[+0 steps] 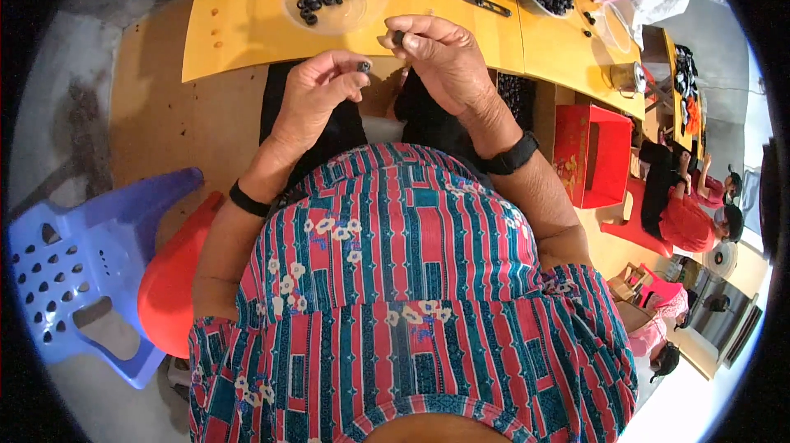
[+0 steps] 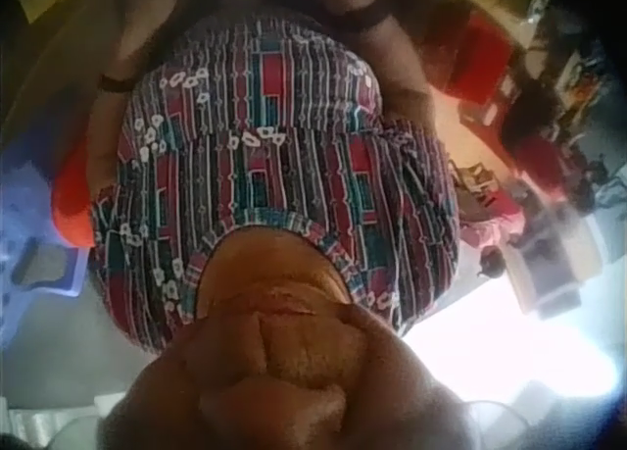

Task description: The person assembles small parts by picking up plastic components and metal pins from the table and inserting the pins into the components by hand.

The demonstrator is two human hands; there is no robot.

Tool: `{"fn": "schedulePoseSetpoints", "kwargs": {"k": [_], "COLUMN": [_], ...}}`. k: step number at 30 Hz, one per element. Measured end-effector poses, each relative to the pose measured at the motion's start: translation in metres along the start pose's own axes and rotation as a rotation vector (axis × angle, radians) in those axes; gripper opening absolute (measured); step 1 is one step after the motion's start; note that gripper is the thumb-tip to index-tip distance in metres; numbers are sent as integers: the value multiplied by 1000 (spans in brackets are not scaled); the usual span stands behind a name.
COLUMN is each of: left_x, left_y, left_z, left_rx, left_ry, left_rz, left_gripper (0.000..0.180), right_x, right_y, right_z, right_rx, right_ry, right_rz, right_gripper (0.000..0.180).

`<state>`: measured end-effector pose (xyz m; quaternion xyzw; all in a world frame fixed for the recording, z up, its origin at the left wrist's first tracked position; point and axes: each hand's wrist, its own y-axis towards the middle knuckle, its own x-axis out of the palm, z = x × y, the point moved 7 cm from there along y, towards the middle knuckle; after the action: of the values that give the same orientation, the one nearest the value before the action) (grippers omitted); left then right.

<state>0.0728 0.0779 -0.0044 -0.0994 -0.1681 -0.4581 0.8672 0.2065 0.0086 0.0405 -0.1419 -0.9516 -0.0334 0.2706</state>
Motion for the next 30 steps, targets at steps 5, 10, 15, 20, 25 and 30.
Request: {"fn": "schedulePoseSetpoints", "kwargs": {"k": [5, 10, 15, 20, 25, 30], "left_x": [4, -1, -2, -3, 3, 8], "left_y": [2, 3, 4, 5, 2, 3], "left_z": [15, 20, 23, 26, 25, 31], "left_rx": [41, 62, 98, 123, 120, 135], "left_ry": [-57, -14, 36, 55, 88, 138], "left_rz": [-27, -35, -27, -32, -23, -40], "left_gripper": [22, 20, 19, 19, 21, 20], "right_x": [15, 10, 9, 12, 11, 14], "right_y": [-7, -6, -6, -9, -17, -18], "right_z": [5, 11, 10, 7, 2, -2], "right_rx": [-25, -59, -104, -95, -98, -119], "right_ry": [-4, 13, -56, -131, -264, -351], "right_rz": [-74, -29, 15, 72, 108, 118], "right_gripper": [26, 23, 20, 17, 17, 16]}}
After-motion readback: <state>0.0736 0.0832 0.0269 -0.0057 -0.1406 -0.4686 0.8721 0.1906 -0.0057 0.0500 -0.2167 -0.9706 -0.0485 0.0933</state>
